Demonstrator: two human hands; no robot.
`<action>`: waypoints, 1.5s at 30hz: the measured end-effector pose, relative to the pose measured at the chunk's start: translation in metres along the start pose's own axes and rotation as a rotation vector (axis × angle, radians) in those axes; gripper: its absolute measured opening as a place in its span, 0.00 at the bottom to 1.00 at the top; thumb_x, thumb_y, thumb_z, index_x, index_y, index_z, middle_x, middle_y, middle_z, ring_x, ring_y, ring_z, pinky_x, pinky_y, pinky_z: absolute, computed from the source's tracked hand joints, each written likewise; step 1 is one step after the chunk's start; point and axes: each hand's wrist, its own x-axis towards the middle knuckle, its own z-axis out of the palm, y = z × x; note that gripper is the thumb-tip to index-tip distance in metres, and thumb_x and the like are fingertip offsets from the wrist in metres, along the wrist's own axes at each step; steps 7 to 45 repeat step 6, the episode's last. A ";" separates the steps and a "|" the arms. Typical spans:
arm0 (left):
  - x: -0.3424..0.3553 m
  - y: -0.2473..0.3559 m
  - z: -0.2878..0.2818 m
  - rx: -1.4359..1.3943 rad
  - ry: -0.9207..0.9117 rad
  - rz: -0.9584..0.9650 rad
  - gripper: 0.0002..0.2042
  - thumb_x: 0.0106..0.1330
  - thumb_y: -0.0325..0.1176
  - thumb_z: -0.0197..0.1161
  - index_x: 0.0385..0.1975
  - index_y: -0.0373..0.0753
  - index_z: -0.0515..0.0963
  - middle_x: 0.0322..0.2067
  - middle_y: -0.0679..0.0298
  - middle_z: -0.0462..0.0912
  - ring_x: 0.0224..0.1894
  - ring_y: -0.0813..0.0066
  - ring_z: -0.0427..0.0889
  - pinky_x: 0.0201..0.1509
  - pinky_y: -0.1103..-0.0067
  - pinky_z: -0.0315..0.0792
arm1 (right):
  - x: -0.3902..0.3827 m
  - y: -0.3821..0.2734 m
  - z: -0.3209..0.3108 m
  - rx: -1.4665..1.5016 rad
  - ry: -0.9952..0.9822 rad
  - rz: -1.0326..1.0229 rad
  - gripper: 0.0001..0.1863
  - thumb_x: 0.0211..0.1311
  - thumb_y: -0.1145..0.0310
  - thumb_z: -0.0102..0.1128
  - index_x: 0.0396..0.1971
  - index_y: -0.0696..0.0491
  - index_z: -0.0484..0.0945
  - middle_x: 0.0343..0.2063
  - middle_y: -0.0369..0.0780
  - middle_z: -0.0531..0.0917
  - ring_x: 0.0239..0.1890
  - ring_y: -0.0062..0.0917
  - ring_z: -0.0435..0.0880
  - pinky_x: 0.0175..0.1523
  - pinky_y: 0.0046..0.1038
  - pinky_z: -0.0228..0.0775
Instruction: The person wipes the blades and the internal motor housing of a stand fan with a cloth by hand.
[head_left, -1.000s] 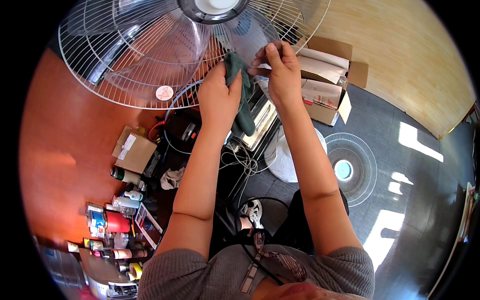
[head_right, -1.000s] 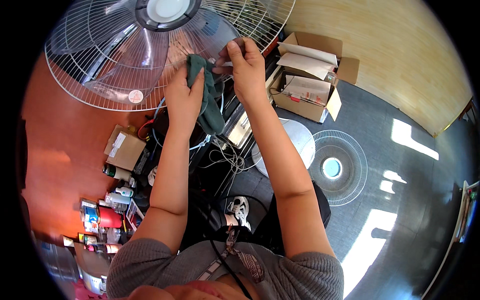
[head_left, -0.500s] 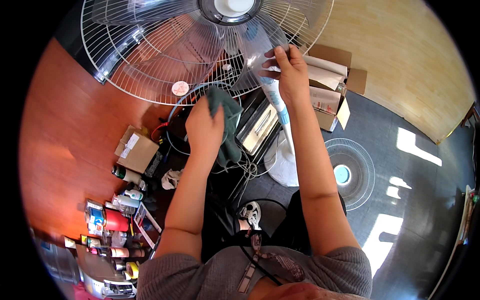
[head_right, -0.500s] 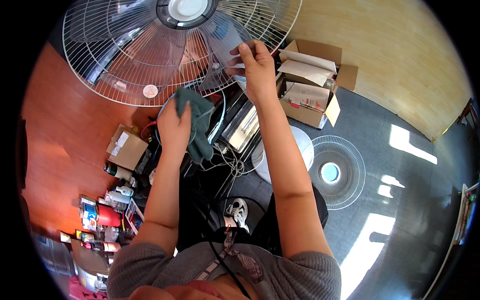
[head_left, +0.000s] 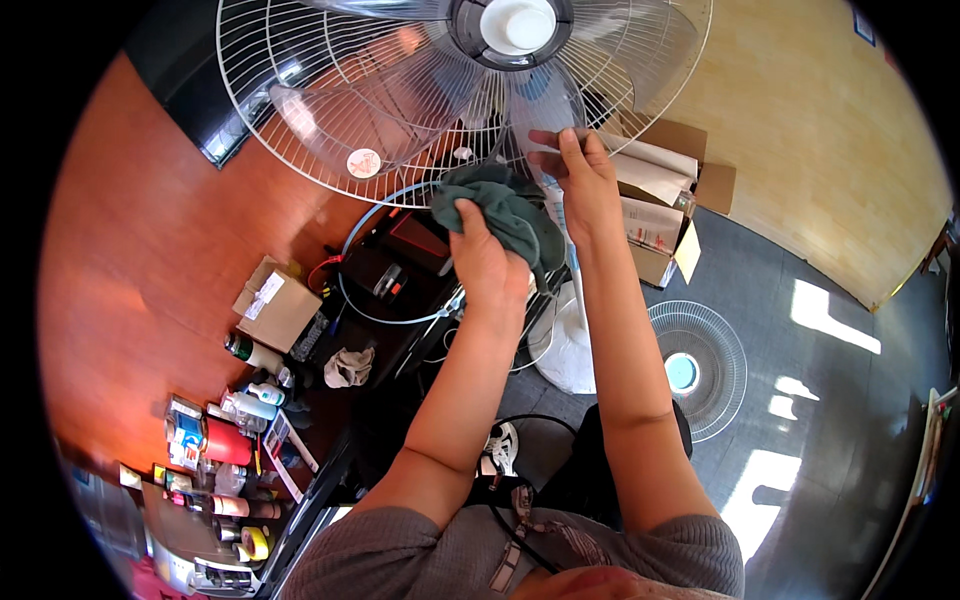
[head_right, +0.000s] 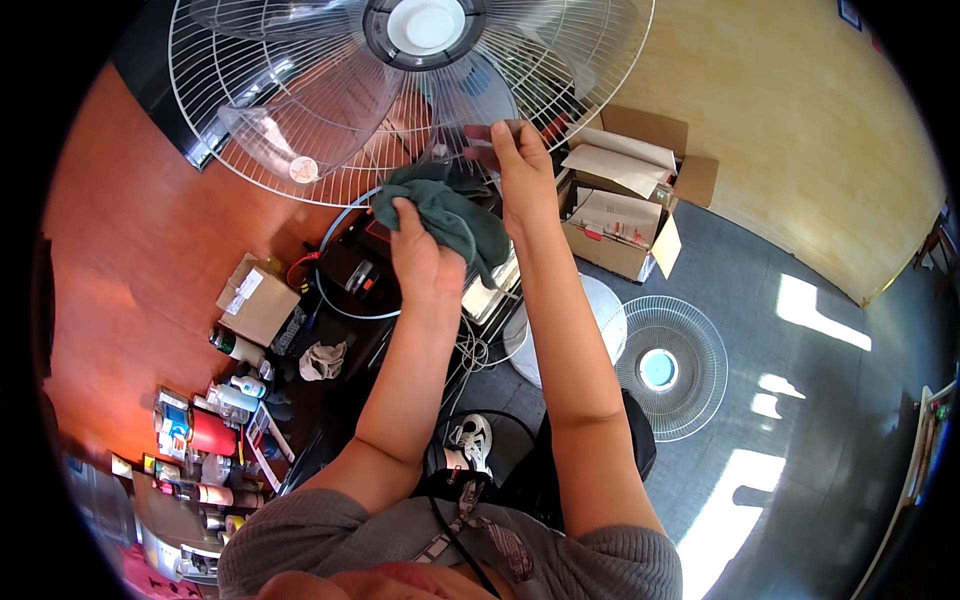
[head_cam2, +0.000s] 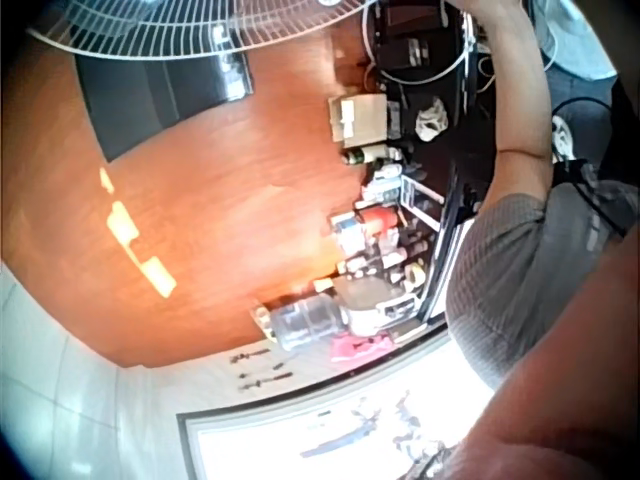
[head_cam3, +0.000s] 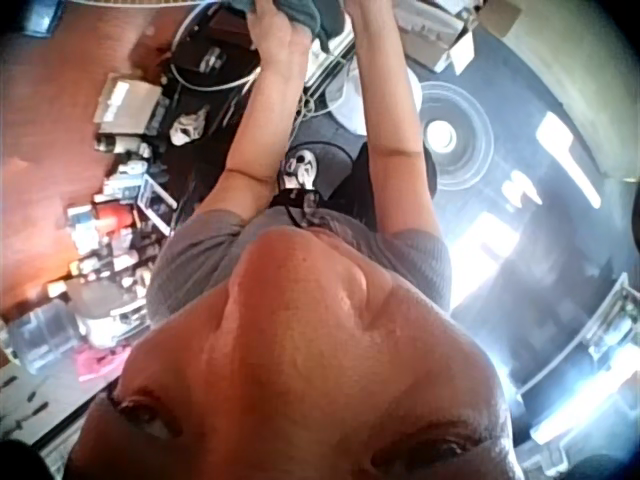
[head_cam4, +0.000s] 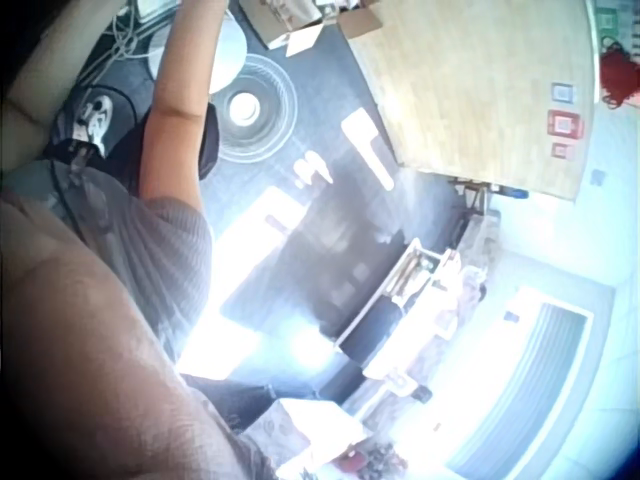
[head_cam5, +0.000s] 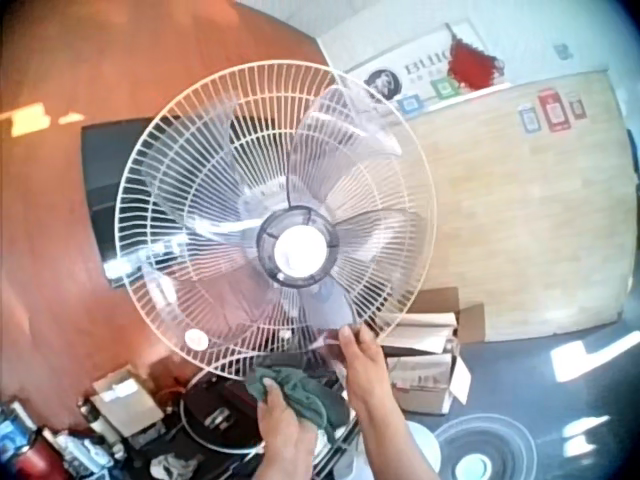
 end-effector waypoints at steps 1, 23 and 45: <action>0.002 -0.008 -0.006 -0.016 -0.020 -0.001 0.11 0.72 0.33 0.51 0.51 0.40 0.69 0.45 0.65 0.77 0.45 0.73 0.78 0.52 0.76 0.73 | -0.001 -0.001 0.004 0.018 -0.009 0.027 0.09 0.70 0.64 0.49 0.37 0.55 0.72 0.37 0.42 0.83 0.34 0.22 0.80 0.43 0.24 0.71; 0.012 -0.010 0.001 0.120 -0.181 0.013 0.15 0.71 0.35 0.54 0.53 0.39 0.69 0.48 0.63 0.77 0.48 0.70 0.77 0.55 0.75 0.73 | -0.003 -0.004 -0.002 -0.056 -0.053 0.063 0.10 0.71 0.63 0.49 0.38 0.55 0.72 0.36 0.43 0.83 0.35 0.25 0.81 0.44 0.26 0.72; 0.012 -0.010 0.001 0.120 -0.181 0.013 0.15 0.71 0.35 0.54 0.53 0.39 0.69 0.48 0.63 0.77 0.48 0.70 0.77 0.55 0.75 0.73 | -0.003 -0.004 -0.002 -0.056 -0.053 0.063 0.10 0.71 0.63 0.49 0.38 0.55 0.72 0.36 0.43 0.83 0.35 0.25 0.81 0.44 0.26 0.72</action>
